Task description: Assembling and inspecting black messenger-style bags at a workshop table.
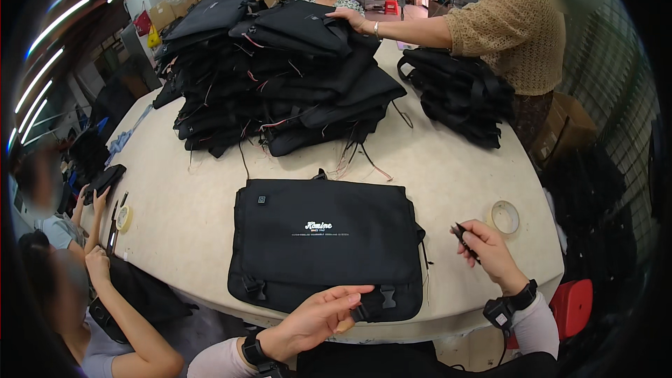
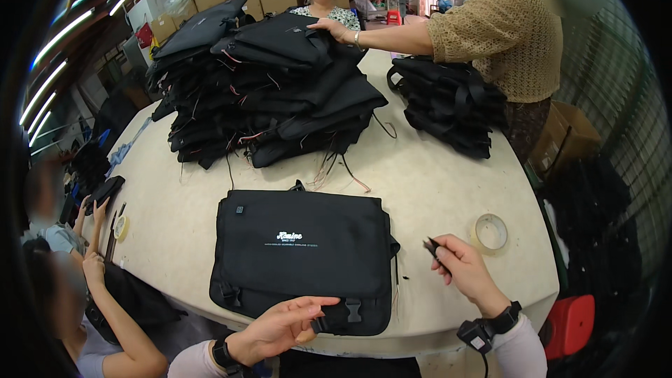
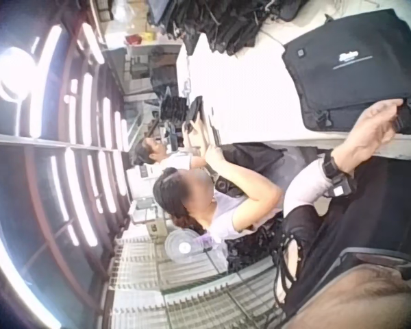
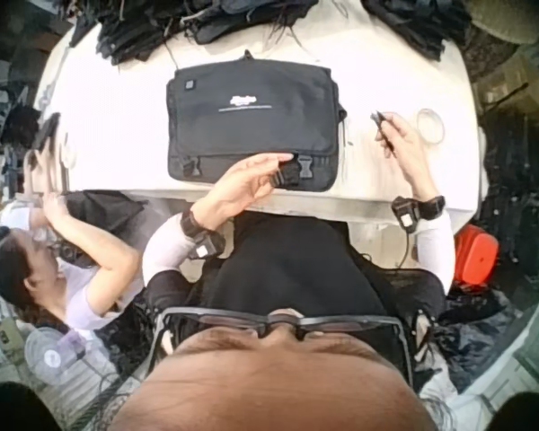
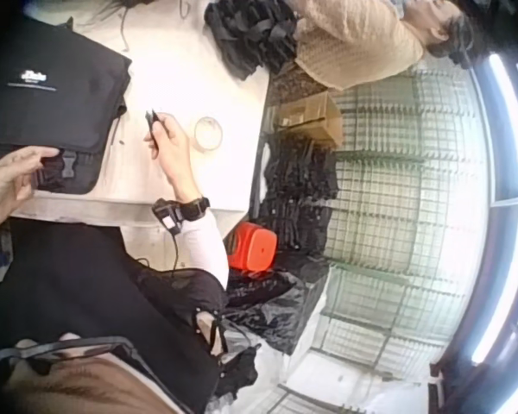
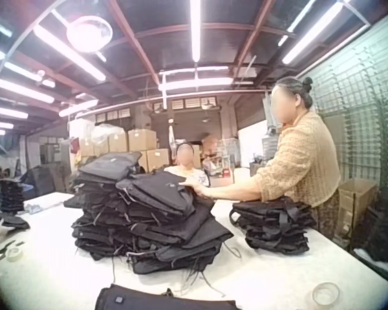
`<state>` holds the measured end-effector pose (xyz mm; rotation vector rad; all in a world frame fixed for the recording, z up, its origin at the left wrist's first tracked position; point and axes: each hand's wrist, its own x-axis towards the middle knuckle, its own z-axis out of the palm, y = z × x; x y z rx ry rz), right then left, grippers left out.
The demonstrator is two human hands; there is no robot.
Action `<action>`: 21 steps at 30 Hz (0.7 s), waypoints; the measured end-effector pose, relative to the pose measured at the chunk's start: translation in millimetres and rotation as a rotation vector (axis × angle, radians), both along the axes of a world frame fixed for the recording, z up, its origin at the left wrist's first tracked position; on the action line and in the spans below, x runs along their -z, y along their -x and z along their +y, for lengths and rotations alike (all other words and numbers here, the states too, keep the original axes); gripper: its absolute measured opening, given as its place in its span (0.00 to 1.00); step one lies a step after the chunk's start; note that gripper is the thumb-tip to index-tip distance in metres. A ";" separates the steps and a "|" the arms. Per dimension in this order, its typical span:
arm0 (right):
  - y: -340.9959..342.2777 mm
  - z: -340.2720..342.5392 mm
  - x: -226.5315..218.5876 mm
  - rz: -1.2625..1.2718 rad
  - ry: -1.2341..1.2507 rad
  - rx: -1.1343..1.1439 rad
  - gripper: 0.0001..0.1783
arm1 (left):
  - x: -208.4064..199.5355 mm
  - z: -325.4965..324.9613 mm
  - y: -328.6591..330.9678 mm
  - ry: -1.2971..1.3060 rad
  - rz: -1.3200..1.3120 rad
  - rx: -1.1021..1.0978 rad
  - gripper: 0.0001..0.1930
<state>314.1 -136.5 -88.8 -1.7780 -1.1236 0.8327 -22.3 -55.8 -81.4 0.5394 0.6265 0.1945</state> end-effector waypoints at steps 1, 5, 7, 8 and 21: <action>14.4 -5.0 -12.0 0.333 0.030 -0.039 0.12 | -0.7 -2.4 -5.3 -0.019 0.096 -0.043 0.22; 31.6 -10.4 -27.8 0.646 0.180 -0.176 0.17 | -7.5 -3.8 -25.3 -0.003 0.223 -0.109 0.25; 36.9 -8.3 -27.4 0.609 0.140 -0.179 0.17 | -5.4 -1.2 -21.2 -0.059 0.196 -0.035 0.27; 39.0 -6.8 -25.6 0.571 0.104 -0.184 0.18 | -3.9 -1.1 -19.3 -0.110 0.169 0.037 0.29; 65.8 -8.4 -5.5 0.296 -0.022 -0.370 0.18 | -1.1 4.2 -35.1 -0.135 0.087 -0.212 0.24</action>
